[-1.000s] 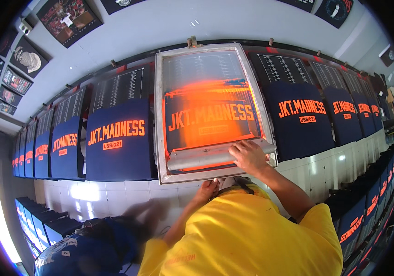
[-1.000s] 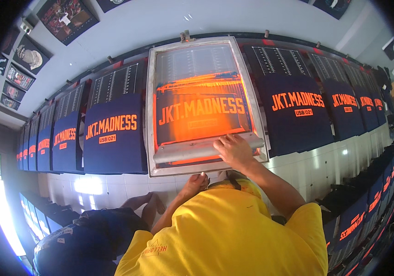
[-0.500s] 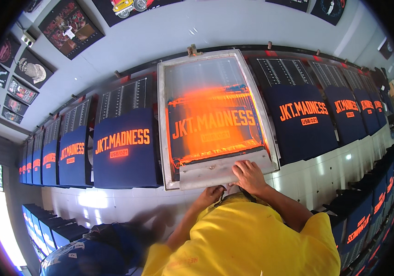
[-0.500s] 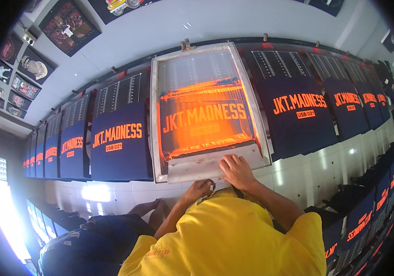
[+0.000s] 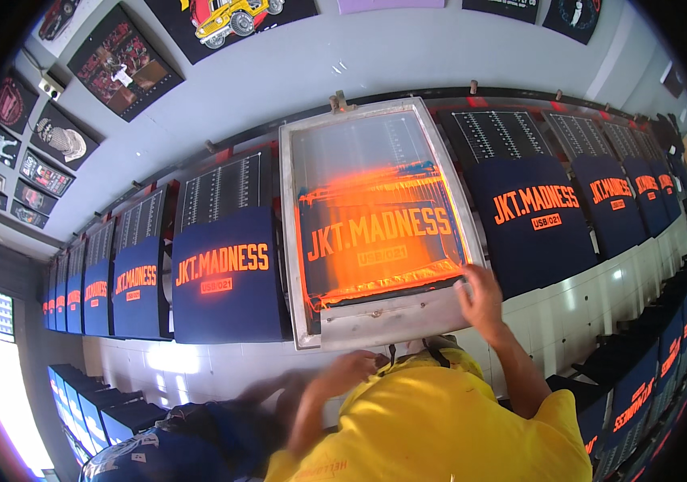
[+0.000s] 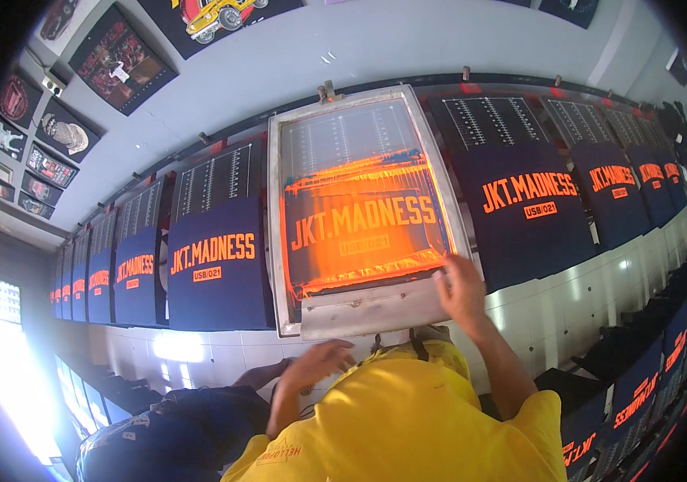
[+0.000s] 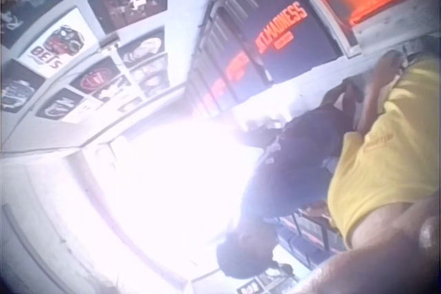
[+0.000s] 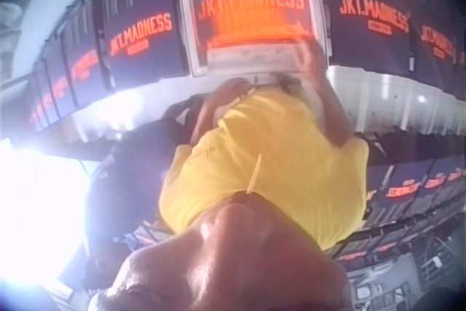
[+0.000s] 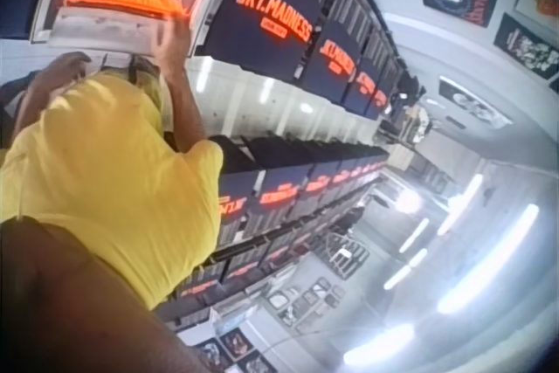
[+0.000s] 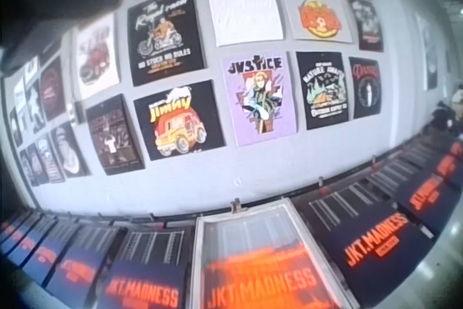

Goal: The person applies ink to t-shirts using a screen and a squeegee, repeating the process across a series of shirts on a long table.

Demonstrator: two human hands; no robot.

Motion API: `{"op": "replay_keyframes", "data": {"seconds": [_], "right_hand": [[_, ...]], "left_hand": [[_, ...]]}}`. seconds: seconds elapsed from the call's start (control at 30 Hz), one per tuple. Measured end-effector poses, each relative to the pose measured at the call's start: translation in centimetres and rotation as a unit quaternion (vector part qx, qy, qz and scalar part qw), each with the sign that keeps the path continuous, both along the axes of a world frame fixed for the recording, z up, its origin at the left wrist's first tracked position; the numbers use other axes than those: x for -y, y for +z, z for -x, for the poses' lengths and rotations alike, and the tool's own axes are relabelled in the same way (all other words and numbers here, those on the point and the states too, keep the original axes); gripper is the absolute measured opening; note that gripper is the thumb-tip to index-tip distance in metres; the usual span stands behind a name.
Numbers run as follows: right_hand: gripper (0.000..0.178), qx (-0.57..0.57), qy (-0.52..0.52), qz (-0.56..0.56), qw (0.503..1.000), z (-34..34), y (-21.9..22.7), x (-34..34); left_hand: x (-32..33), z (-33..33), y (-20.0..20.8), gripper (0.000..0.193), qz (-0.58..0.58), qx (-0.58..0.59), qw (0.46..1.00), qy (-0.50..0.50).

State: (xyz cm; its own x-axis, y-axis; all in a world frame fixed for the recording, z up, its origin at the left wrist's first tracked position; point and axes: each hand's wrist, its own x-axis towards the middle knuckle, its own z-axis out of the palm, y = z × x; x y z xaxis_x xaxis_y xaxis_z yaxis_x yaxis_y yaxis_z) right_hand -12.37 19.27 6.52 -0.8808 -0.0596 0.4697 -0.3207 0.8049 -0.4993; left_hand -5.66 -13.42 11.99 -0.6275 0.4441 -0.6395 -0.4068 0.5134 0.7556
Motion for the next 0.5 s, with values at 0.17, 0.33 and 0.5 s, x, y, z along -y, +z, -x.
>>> {"op": "replay_keyframes", "data": {"seconds": [0.17,0.33,0.5], "right_hand": [[0.026,0.1,-0.147,0.044,0.983,1.6,-4.5,-5.8],[0.023,0.136,-0.169,0.128,0.968,2.7,-8.0,-6.2],[0.018,0.138,-0.173,0.253,0.942,3.3,-9.4,-6.5]], "left_hand": [[6.9,3.1,-2.0,0.029,0.169,-0.317,0.882,0.305],[10.1,3.9,-7.4,0.031,0.367,-0.426,0.793,0.235],[10.2,4.7,-9.3,0.034,0.276,-0.297,0.857,0.319]]}}
